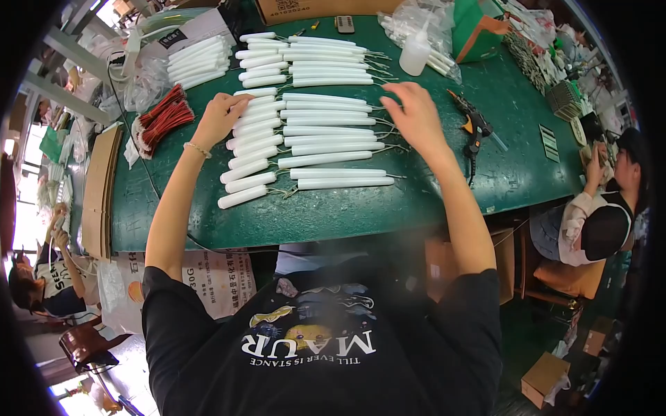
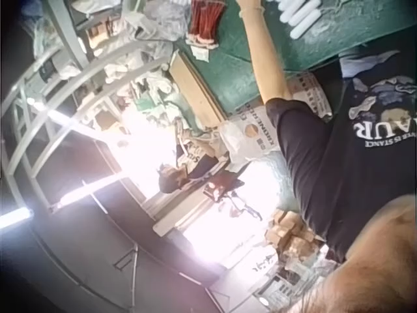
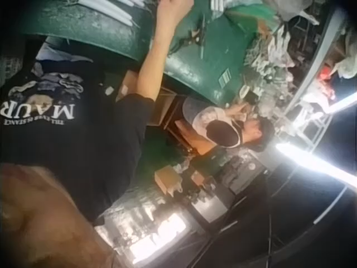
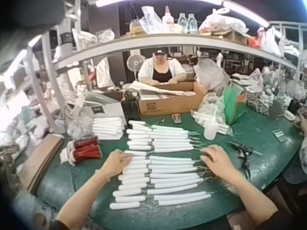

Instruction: Assembling small components by gluing wires into white tubes and trimming them with scissors at a factory workstation.

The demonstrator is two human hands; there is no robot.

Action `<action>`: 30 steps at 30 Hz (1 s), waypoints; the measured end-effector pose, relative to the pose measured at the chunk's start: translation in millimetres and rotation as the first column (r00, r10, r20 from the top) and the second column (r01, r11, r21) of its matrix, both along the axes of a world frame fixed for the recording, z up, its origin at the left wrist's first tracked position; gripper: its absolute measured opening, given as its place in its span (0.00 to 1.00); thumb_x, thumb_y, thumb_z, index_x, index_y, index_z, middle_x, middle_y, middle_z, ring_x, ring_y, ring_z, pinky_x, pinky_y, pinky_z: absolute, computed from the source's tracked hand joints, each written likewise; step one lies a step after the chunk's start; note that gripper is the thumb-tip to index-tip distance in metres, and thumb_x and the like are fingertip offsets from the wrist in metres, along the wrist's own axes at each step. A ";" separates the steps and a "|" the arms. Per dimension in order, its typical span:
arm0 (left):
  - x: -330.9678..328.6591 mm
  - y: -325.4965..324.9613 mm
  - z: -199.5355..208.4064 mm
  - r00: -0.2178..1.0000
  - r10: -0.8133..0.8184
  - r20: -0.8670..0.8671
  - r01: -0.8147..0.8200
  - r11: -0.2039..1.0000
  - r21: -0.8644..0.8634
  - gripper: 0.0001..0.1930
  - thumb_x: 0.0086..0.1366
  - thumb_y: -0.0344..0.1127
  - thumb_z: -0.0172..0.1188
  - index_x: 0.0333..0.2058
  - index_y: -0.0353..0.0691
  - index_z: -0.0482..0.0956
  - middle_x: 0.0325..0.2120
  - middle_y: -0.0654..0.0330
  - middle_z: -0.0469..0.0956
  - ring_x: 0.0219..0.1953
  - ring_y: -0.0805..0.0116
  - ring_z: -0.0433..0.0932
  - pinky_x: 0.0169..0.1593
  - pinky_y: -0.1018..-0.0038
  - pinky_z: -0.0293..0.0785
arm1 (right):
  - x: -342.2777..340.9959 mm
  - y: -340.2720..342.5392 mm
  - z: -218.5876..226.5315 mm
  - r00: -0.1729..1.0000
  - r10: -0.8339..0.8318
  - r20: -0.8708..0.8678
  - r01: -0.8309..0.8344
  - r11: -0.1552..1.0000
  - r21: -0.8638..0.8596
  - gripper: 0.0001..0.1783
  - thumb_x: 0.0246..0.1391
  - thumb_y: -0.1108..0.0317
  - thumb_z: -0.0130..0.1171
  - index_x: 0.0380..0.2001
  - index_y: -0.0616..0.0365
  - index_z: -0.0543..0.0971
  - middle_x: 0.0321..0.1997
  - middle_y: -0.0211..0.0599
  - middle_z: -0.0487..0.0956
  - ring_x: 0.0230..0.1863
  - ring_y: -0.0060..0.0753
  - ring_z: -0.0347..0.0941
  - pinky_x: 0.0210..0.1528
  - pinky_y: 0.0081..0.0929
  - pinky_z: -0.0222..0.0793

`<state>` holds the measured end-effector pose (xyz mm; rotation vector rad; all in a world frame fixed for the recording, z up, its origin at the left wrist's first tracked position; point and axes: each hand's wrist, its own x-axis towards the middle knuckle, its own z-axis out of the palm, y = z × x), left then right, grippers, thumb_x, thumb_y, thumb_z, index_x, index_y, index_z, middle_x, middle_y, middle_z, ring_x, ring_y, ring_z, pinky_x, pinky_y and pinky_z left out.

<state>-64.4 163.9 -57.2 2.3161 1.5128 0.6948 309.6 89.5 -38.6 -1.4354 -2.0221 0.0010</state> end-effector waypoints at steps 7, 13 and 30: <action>30.9 -39.0 34.2 0.982 0.092 -0.167 -0.018 0.918 0.397 0.12 0.56 0.35 0.57 0.40 0.45 0.77 0.34 0.53 0.72 0.37 0.56 0.71 0.42 0.65 0.68 | 85.5 -75.6 8.0 0.796 -0.603 -0.046 0.605 0.793 0.074 0.19 0.50 0.58 0.59 0.36 0.64 0.72 0.34 0.42 0.73 0.36 0.41 0.70 0.39 0.32 0.65; 148.3 -136.4 39.5 0.867 -0.498 0.002 0.489 0.853 0.179 0.09 0.51 0.34 0.60 0.31 0.40 0.75 0.30 0.56 0.71 0.38 0.57 0.70 0.42 0.67 0.68 | 106.9 -69.9 -9.5 0.669 -0.742 0.044 0.715 0.626 -0.310 0.35 0.45 0.41 0.56 0.40 0.67 0.71 0.33 0.48 0.76 0.36 0.46 0.74 0.39 0.34 0.67; 89.9 -179.3 26.9 0.999 -0.035 -0.035 0.042 0.975 0.217 0.14 0.47 0.32 0.63 0.35 0.40 0.74 0.30 0.58 0.69 0.36 0.58 0.68 0.39 0.66 0.64 | 2.0 -124.2 -2.1 0.974 -0.001 -0.225 -0.054 0.970 -0.238 0.06 0.43 0.75 0.58 0.28 0.63 0.75 0.27 0.37 0.72 0.31 0.36 0.69 0.34 0.27 0.65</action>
